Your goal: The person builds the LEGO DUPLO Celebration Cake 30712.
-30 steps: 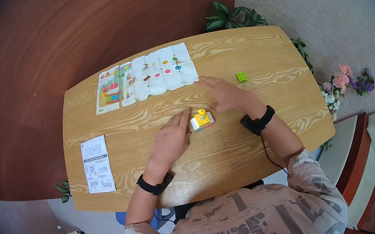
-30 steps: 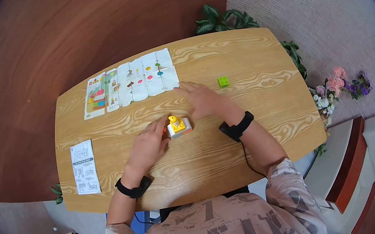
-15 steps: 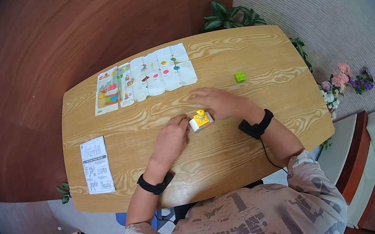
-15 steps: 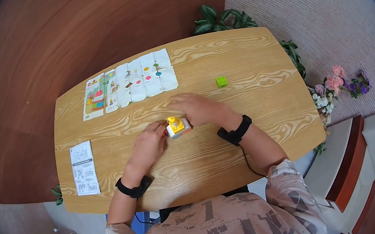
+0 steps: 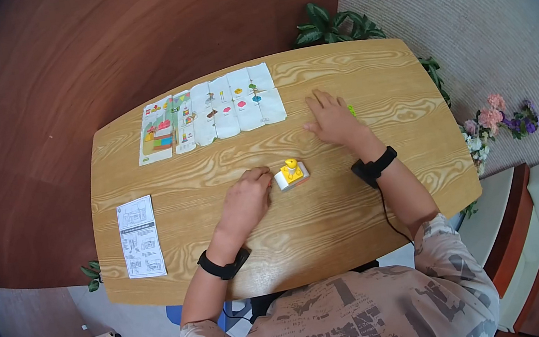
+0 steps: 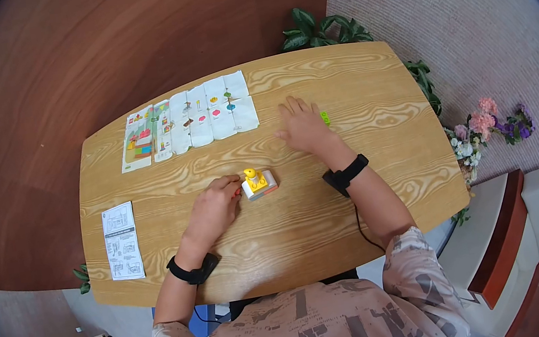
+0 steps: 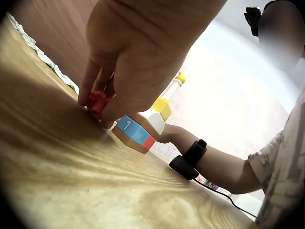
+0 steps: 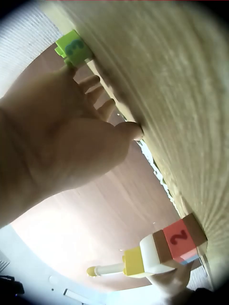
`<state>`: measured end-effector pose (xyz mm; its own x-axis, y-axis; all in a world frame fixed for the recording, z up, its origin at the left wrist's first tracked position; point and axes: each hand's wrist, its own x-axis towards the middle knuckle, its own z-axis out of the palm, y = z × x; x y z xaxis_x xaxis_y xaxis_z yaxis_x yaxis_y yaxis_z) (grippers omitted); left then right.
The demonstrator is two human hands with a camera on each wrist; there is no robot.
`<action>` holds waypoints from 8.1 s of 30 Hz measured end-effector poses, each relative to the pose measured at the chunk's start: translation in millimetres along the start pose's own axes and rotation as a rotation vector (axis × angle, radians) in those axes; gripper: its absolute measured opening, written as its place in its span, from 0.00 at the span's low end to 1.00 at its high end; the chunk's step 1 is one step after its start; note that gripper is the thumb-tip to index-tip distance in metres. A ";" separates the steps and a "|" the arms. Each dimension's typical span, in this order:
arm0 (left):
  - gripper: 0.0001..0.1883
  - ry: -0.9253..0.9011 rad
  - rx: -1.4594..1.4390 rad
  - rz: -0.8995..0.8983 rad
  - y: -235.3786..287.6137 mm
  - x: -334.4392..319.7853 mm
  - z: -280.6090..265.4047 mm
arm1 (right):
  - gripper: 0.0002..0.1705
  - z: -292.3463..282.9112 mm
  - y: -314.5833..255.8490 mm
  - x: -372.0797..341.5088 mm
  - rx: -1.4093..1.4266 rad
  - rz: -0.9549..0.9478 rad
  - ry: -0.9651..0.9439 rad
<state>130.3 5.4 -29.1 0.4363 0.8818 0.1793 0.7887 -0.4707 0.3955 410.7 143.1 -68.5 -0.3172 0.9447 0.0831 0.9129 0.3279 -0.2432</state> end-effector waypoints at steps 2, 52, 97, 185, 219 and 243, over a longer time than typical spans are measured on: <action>0.10 0.001 -0.003 0.004 -0.4 0.1 1.1 | 0.45 1.3 2.7 -1.6 -0.001 -0.018 -0.040; 0.16 0.425 -0.508 0.356 86.2 -31.3 -93.1 | 0.38 -139.5 -122.3 -137.5 1.050 -0.489 -0.148; 0.15 0.575 -0.589 0.176 92.7 -22.1 -79.9 | 0.38 -117.3 -137.4 -144.1 0.639 -0.521 0.347; 0.28 0.375 -0.418 -0.068 77.8 -17.2 -84.0 | 0.36 -102.3 -135.4 -129.2 0.518 -0.484 0.316; 0.39 0.088 0.054 -0.042 38.8 -20.6 -97.7 | 0.16 -96.1 -130.4 -128.7 0.520 -0.588 0.135; 0.41 -0.228 -0.168 0.138 81.0 -22.9 -99.5 | 0.15 -98.1 -138.8 -137.8 0.527 -0.830 -0.024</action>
<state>141.1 -49.9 88.5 0.6349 0.7714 0.0427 0.6411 -0.5568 0.5281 352.9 -32.4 48.6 -0.8163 0.4124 0.4044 0.1681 0.8395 -0.5168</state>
